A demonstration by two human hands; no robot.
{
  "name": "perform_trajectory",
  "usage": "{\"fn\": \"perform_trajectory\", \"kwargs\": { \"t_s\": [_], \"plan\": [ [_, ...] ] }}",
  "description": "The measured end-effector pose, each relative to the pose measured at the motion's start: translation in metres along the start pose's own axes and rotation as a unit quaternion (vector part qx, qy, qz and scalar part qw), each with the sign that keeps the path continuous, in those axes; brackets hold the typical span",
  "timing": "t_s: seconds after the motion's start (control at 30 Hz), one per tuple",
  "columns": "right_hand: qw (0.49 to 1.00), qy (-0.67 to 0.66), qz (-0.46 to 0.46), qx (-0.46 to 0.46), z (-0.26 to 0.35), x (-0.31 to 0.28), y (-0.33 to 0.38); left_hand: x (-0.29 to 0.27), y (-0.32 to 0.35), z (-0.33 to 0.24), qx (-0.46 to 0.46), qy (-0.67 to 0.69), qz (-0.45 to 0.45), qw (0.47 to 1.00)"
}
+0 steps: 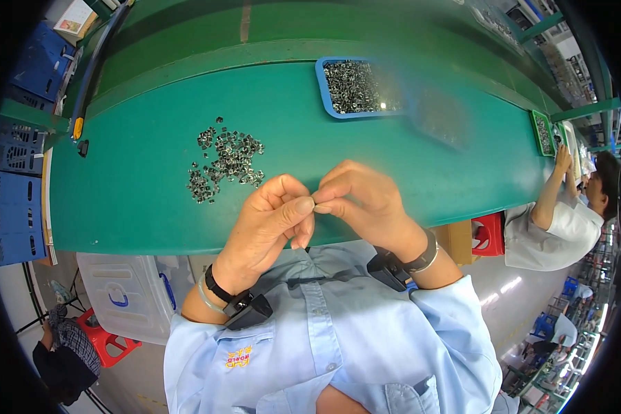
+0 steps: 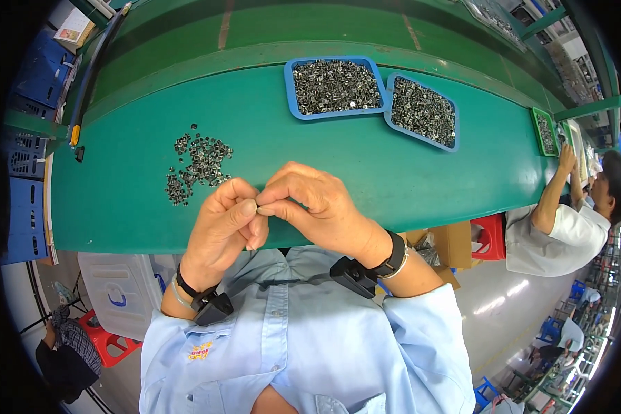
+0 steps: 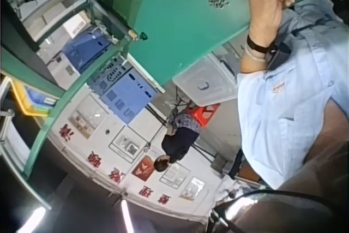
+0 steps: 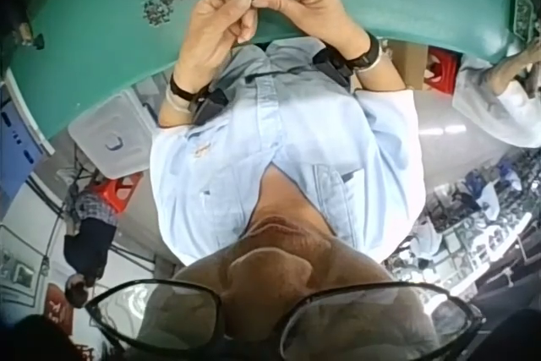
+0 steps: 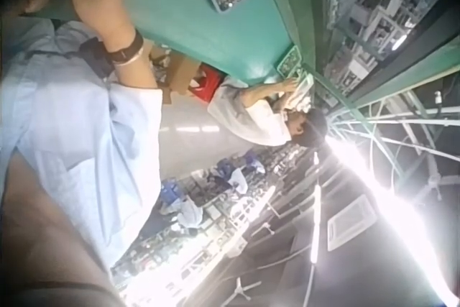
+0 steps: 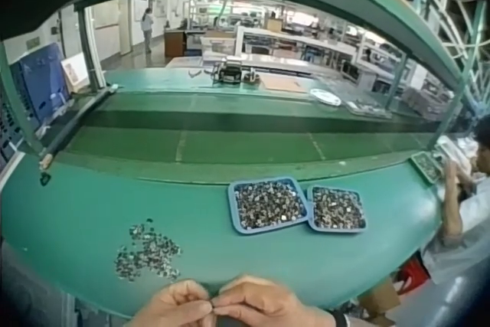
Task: The person picks up a metal component from a blue tray, joins it with another metal component from the table, and places the assembled unit into a green tray.
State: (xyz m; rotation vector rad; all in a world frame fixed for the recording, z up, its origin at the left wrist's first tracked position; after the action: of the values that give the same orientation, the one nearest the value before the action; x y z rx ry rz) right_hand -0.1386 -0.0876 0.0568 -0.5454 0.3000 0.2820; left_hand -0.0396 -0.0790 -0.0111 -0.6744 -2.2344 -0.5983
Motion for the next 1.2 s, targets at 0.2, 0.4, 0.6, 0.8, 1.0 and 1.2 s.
{"fn": "perform_trajectory", "kwargs": {
  "t_s": [0.2,0.4,0.6,0.8,1.0,1.2],
  "plan": [
    [1.0,0.001,0.004,-0.007,0.0028,0.0028,-0.0028,-0.0017,0.0009,-0.0025,0.004,-0.005,0.0,1.0],
    [0.999,-0.032,-0.002,0.011,0.0005,0.0022,-0.0018,-0.0006,0.0021,-0.003,0.013,0.002,0.013,1.0],
    [0.999,-0.032,0.001,0.009,0.0025,0.0028,-0.0014,0.0031,0.0033,0.0005,0.011,0.037,0.039,0.999],
    [1.0,-0.019,0.002,-0.003,0.0035,0.0031,-0.0006,0.0015,0.0024,0.0047,0.006,0.025,0.042,0.999],
    [1.0,-0.017,0.012,-0.013,0.0037,0.0031,-0.0006,0.0008,0.0019,0.0014,0.013,-0.011,0.03,0.999],
    [0.999,-0.032,-0.008,0.009,-0.003,0.0019,0.0002,0.0015,0.0024,-0.0034,0.022,-0.062,-0.022,0.998]
  ]
}}
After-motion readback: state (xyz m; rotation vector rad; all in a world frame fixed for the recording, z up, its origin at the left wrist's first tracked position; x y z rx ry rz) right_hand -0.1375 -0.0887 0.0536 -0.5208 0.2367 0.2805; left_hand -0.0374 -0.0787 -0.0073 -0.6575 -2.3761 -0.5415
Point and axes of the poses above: each hand's wrist, its own y-axis away from the middle knuckle, its own x-axis out of the palm, z = x × y, the point moved 9 cm from there along -y, towards the middle knuckle, and after that the axes turned 3 degrees about -x, right-handed, at the moved point
